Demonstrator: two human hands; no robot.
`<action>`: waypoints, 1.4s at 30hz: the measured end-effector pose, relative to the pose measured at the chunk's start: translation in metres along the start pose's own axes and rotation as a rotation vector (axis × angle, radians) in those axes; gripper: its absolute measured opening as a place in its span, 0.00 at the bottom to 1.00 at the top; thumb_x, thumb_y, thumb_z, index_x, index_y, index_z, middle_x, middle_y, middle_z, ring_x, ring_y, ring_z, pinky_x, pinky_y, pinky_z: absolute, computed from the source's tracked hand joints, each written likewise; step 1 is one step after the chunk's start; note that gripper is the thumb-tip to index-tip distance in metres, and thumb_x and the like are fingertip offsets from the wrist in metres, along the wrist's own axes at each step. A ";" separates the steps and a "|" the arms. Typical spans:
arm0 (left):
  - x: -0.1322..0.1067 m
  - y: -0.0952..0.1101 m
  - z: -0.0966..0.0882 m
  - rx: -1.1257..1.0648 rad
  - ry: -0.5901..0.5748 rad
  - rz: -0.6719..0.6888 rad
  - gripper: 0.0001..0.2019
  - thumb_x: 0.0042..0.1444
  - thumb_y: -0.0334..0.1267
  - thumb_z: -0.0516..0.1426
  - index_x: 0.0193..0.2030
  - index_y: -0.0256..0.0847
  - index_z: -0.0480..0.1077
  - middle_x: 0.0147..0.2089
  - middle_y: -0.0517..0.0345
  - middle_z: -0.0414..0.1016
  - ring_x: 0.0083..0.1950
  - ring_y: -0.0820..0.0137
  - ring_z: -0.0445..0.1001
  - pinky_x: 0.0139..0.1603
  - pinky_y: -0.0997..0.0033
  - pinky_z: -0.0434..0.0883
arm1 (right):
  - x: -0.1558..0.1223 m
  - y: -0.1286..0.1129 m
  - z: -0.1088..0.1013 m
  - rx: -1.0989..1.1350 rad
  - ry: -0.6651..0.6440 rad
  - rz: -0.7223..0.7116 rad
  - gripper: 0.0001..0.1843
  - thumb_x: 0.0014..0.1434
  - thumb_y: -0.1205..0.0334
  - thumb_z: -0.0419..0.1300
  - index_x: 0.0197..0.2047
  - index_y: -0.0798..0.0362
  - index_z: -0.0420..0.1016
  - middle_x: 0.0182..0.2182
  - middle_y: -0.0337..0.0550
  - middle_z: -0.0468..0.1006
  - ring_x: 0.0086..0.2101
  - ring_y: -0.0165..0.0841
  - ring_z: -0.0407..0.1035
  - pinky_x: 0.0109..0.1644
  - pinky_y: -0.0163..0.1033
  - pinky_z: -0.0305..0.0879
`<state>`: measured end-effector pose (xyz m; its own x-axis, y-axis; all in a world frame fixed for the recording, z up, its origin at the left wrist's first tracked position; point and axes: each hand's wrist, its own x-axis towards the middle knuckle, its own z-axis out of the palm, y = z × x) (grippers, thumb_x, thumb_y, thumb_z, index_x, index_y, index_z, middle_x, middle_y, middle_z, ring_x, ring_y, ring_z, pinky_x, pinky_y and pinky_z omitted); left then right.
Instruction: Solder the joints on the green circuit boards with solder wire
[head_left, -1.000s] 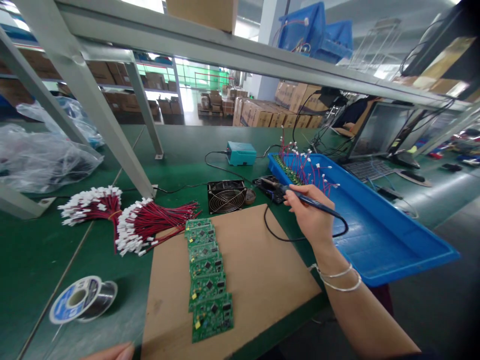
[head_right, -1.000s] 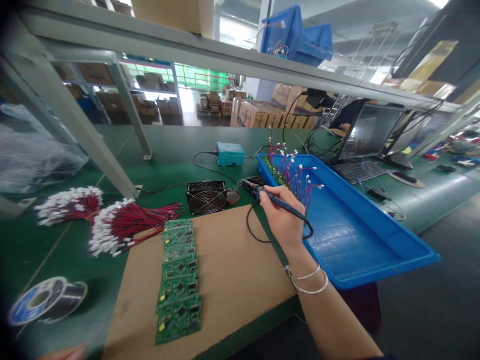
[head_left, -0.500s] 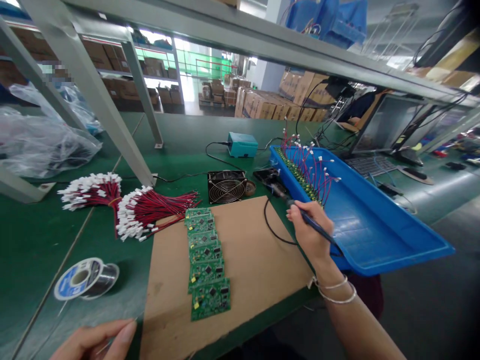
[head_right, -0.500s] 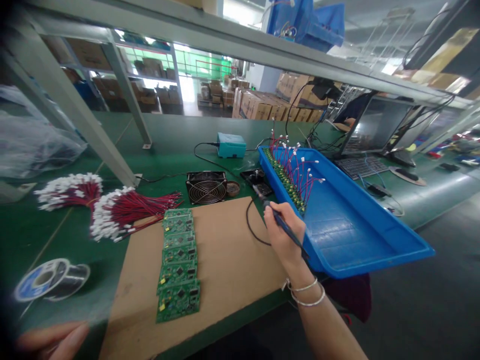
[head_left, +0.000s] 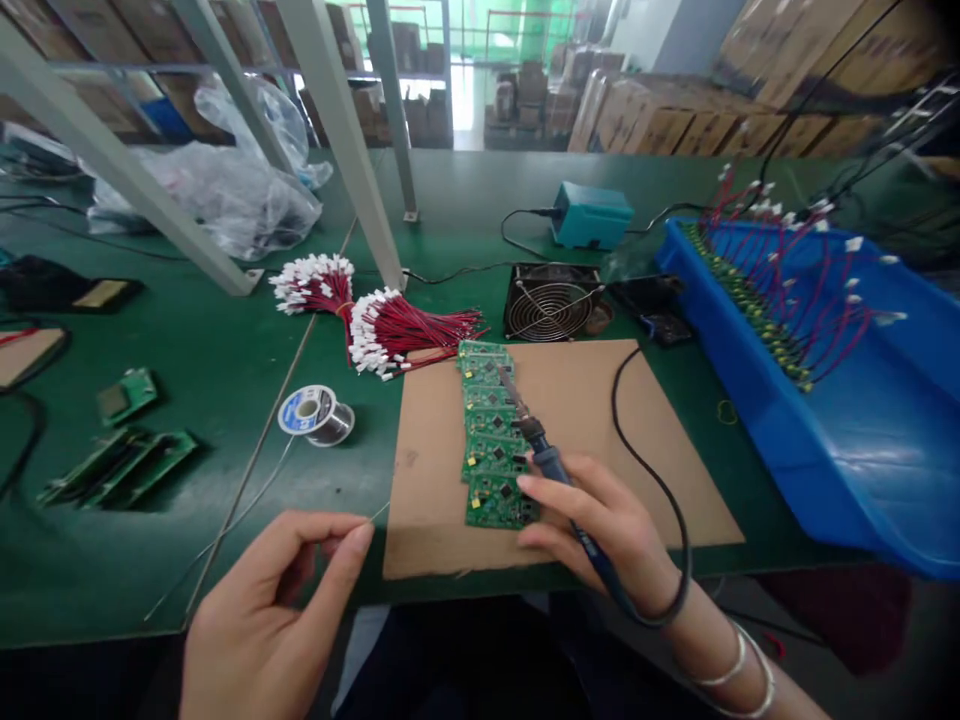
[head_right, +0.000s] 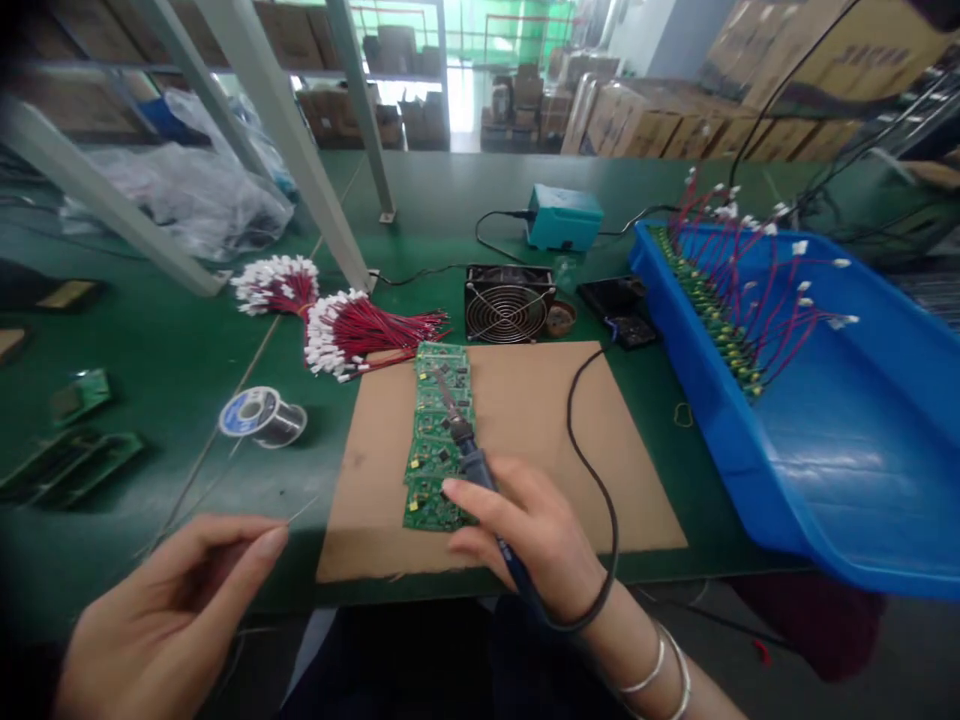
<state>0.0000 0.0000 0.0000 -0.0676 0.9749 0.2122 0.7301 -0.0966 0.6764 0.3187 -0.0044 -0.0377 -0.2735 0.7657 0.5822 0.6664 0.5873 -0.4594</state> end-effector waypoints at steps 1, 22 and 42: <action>-0.001 0.003 0.001 -0.026 -0.014 -0.002 0.18 0.65 0.60 0.63 0.38 0.49 0.80 0.32 0.66 0.80 0.30 0.71 0.77 0.30 0.76 0.71 | -0.002 0.000 0.006 0.003 -0.048 -0.029 0.21 0.66 0.58 0.71 0.61 0.48 0.80 0.56 0.54 0.82 0.55 0.43 0.80 0.57 0.48 0.82; -0.017 0.006 0.022 -0.095 -0.005 0.131 0.01 0.66 0.37 0.66 0.41 0.45 0.79 0.28 0.67 0.63 0.27 0.76 0.64 0.29 0.74 0.62 | -0.031 -0.003 -0.018 0.240 0.237 0.276 0.27 0.68 0.69 0.64 0.68 0.45 0.76 0.47 0.47 0.84 0.44 0.41 0.82 0.47 0.50 0.82; -0.019 0.011 0.041 -0.127 0.042 0.227 0.05 0.62 0.31 0.67 0.43 0.43 0.79 0.24 0.69 0.61 0.22 0.79 0.60 0.20 0.74 0.54 | -0.041 -0.015 -0.021 0.775 0.555 0.734 0.14 0.68 0.48 0.64 0.42 0.47 0.88 0.19 0.36 0.73 0.19 0.31 0.67 0.24 0.40 0.75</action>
<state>0.0374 -0.0112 -0.0255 0.0580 0.9163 0.3963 0.6390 -0.3391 0.6905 0.3342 -0.0505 -0.0410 0.4593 0.8780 0.1348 -0.1078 0.2057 -0.9727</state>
